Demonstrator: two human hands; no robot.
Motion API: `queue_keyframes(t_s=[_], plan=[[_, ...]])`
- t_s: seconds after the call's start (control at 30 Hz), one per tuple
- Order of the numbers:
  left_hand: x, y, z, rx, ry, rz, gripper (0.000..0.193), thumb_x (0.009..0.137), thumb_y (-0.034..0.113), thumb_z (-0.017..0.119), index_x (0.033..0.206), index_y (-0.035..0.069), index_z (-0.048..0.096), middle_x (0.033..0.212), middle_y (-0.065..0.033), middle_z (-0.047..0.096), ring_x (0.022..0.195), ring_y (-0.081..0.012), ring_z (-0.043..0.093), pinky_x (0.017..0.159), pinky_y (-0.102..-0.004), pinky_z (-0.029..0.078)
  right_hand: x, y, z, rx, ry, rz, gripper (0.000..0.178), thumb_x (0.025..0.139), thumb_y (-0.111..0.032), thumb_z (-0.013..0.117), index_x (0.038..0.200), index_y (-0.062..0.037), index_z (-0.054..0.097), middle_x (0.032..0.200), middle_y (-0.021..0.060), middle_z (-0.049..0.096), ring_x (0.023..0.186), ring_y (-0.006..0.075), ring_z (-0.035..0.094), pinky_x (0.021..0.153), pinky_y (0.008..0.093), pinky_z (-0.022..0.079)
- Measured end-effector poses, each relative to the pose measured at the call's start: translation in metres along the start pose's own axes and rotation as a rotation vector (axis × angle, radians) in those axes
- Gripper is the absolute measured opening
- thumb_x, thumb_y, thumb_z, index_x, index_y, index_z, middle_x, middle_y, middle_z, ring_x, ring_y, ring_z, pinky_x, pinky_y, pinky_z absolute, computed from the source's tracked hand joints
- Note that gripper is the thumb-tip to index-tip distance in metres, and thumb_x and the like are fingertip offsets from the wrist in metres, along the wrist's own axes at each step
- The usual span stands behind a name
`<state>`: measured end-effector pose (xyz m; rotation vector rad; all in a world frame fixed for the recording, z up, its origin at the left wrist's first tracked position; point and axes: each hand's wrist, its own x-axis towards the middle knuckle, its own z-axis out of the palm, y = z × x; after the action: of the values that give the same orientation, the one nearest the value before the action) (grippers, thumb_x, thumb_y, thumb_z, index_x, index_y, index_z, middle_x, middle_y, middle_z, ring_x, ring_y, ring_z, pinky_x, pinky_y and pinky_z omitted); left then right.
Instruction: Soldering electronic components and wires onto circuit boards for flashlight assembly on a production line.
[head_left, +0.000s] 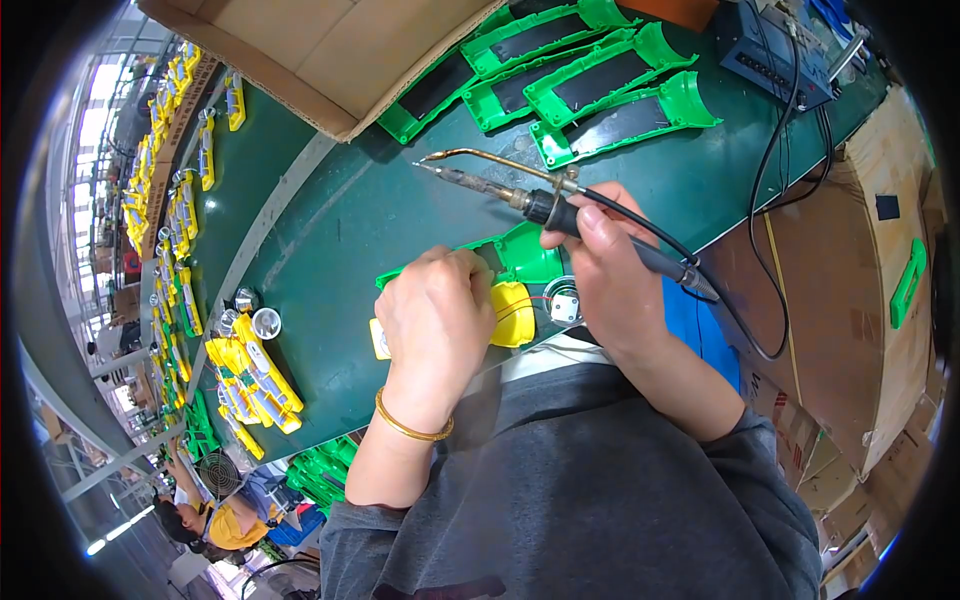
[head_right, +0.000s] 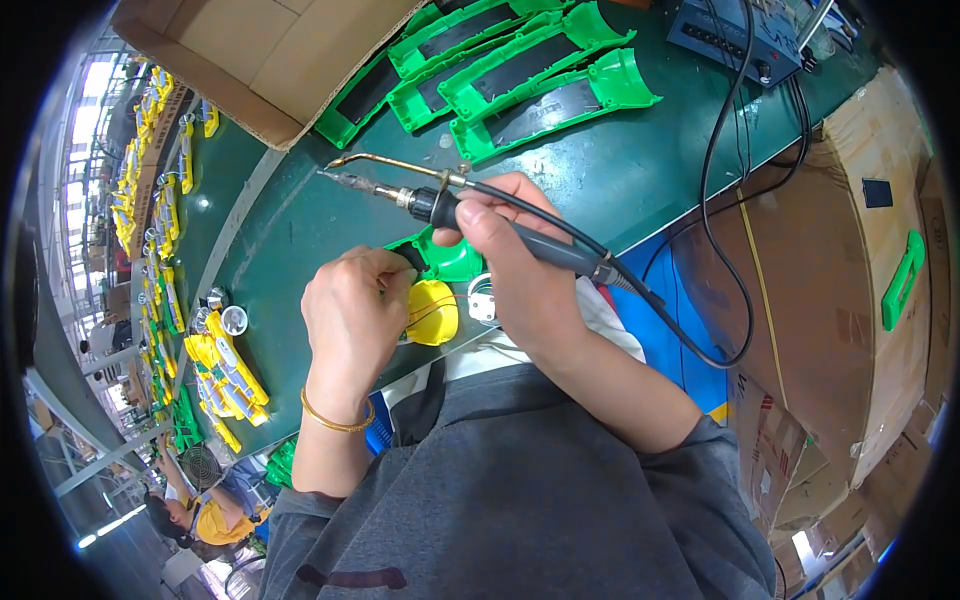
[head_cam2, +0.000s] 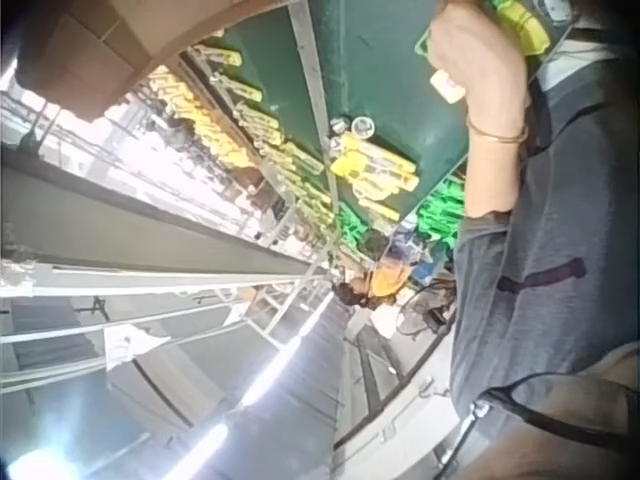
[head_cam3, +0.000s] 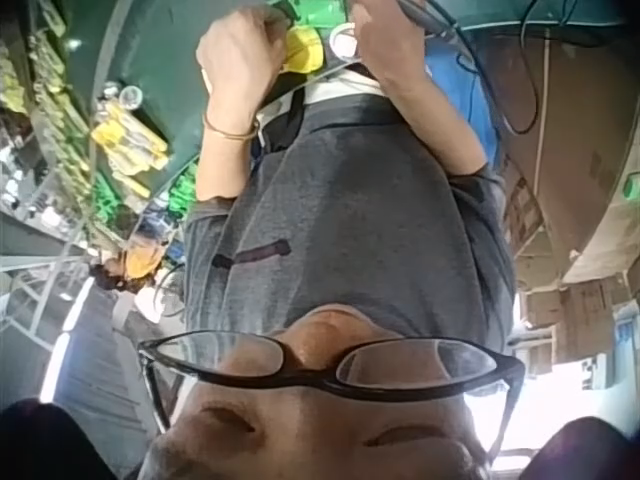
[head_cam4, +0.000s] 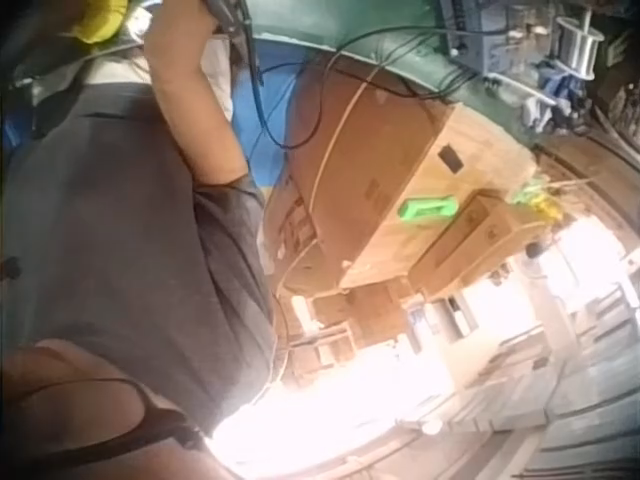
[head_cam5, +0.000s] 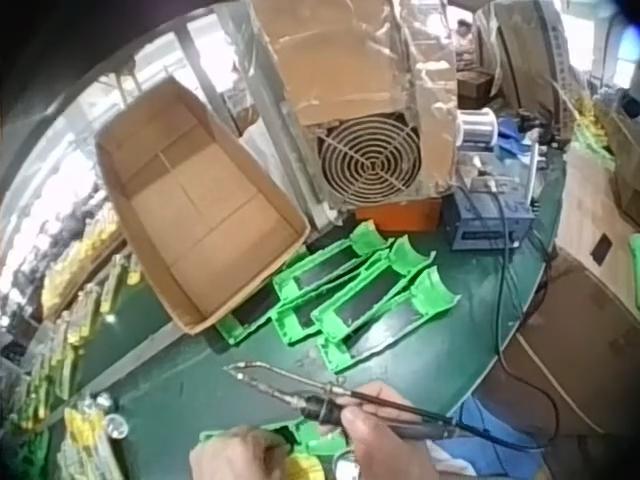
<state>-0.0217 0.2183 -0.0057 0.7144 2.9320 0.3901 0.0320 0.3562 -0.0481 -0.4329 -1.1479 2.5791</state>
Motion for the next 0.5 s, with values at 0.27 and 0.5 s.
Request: queue_keyframes(t_s=[0.27,0.5], plan=[[-0.003,-0.004,-0.002,-0.063,0.006,0.026,0.004,0.073,0.008,0.063,0.072,0.005,0.066,0.070,-0.0109,0.059,0.063,-0.0313,0.059,0.057,-0.0410,0.047,0.004,-0.008,-0.017,0.008,-0.011,-0.063,0.020,0.091,-0.021,0.049,0.098,-0.0024,0.051,0.088,0.0079,0.058,0.084,0.0166,0.054,0.082,0.0334,0.041],[-0.006,-0.007,-0.003,-0.092,-0.015,0.002,0.007,0.075,0.009,0.065,0.079,0.005,0.068,0.073,-0.0094,0.061,0.067,-0.0285,0.060,0.060,-0.0359,0.045,0.003,-0.012,-0.025,-0.019,0.002,-0.042,0.019,0.091,-0.022,0.049,0.097,-0.0041,0.052,0.085,0.0086,0.062,0.081,0.0163,0.058,0.092,0.0376,0.041]])
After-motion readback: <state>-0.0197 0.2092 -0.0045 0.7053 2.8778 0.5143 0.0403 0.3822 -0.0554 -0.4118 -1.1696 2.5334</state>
